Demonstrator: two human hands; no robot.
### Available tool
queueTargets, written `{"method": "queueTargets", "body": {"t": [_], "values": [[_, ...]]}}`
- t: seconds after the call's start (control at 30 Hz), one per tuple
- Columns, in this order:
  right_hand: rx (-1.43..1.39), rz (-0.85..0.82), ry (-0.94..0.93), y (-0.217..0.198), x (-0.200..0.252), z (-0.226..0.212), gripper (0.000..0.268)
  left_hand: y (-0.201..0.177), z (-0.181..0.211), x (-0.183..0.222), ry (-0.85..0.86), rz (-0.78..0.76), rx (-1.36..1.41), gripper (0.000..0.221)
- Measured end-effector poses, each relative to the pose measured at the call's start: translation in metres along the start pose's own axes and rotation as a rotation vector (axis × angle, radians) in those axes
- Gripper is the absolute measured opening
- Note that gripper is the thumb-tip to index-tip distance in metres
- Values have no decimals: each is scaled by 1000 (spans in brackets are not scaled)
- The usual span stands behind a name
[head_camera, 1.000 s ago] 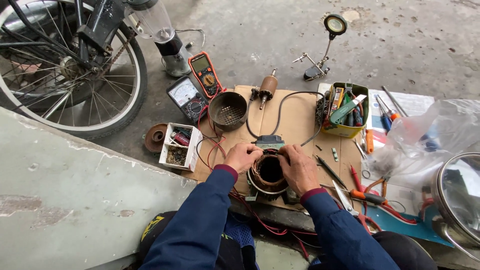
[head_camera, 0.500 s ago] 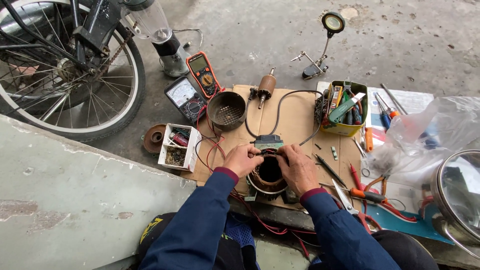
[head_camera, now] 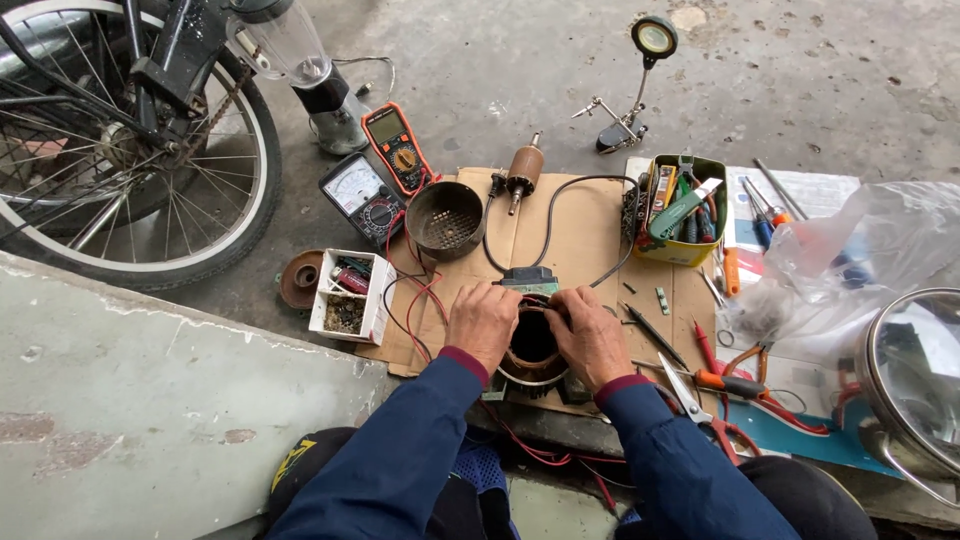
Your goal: Repairing an electric motor by stripping wires, connecting them to the stator, and testing the circuit with a multimeter.
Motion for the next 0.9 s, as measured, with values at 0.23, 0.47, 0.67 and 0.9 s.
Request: {"method": "queueTargets", "body": {"t": [0.23,0.47,0.67,0.9], "values": [[-190,132,108,-19,12,25,10,-9,1,-3,1,54,42,11],[-245,174,196,-23,58,40,14,-3,-57,7,-571,-298,483,27],[-175,174,182,-26,86,-1,25,-31,-71,78,-984,-277,683,35],[-178,230,173,-16,94,6,48,-17,-45,98,-800,-279,577,37]]}}
Point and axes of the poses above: each hand's wrist, its own x-axis away from the middle knuckle, its own y-axis out of the palm, z = x × y, the point moved 10 cm from there along -x, towards the middle knuckle, and after that the axes turned 7 degrees about -y, right-handed, at the moved point
